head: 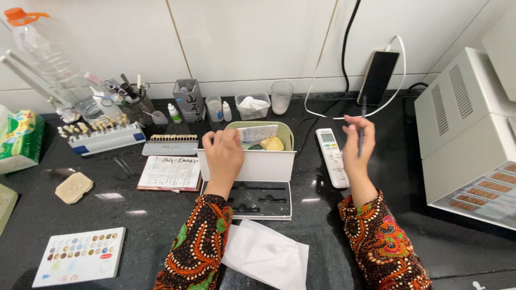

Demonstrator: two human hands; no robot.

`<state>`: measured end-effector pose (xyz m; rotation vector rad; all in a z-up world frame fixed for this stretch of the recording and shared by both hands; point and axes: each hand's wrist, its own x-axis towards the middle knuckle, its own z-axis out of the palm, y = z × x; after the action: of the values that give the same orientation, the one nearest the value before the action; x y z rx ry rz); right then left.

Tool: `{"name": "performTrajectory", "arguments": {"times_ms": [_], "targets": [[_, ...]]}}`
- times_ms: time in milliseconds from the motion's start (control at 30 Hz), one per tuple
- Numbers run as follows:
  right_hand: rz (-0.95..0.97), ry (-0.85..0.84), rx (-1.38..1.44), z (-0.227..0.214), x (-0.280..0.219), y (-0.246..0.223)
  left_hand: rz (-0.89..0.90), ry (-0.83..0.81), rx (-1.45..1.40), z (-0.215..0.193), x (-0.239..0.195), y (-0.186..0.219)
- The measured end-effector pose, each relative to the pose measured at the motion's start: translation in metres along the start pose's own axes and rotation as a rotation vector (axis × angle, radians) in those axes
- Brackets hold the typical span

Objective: The person retrieves a small tooth-shaped object from a basket, then uses a fine brush to apply color from a palette onto the object. The person repeatedly dips the brush into a liquid and wipes it on a tissue while continuing to paint the object.

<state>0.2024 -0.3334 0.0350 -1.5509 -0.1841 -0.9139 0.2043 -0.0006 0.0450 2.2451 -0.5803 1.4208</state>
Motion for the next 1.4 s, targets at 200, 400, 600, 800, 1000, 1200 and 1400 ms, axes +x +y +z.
{"name": "performTrajectory", "arguments": {"times_ms": [200,400,600,800,1000,1200,1400], "targets": [[-0.193,0.213,-0.487,-0.106,-0.005,0.064,0.054,-0.056,0.004,-0.022,0.005,0.001],[-0.169,0.225,-0.56,-0.142,-0.011,0.115,0.05,-0.092,-0.035,-0.049,0.01,0.005],[-0.099,0.174,-0.529,-0.14,-0.006,0.118,0.086,-0.112,-0.148,-0.075,0.011,0.022],[-0.067,0.154,-0.457,-0.143,-0.009,0.118,0.101,-0.278,-0.415,-0.11,-0.029,0.064],[-0.061,0.143,-0.511,-0.142,-0.007,0.117,0.073,-0.767,-0.657,-0.144,-0.087,0.1],[-0.054,0.123,-0.499,-0.143,-0.008,0.119,0.038,-0.894,-0.555,-0.147,-0.12,0.087],[-0.011,0.126,-0.495,-0.141,-0.009,0.117,0.07,-0.811,-0.37,-0.153,-0.132,0.072]]}}
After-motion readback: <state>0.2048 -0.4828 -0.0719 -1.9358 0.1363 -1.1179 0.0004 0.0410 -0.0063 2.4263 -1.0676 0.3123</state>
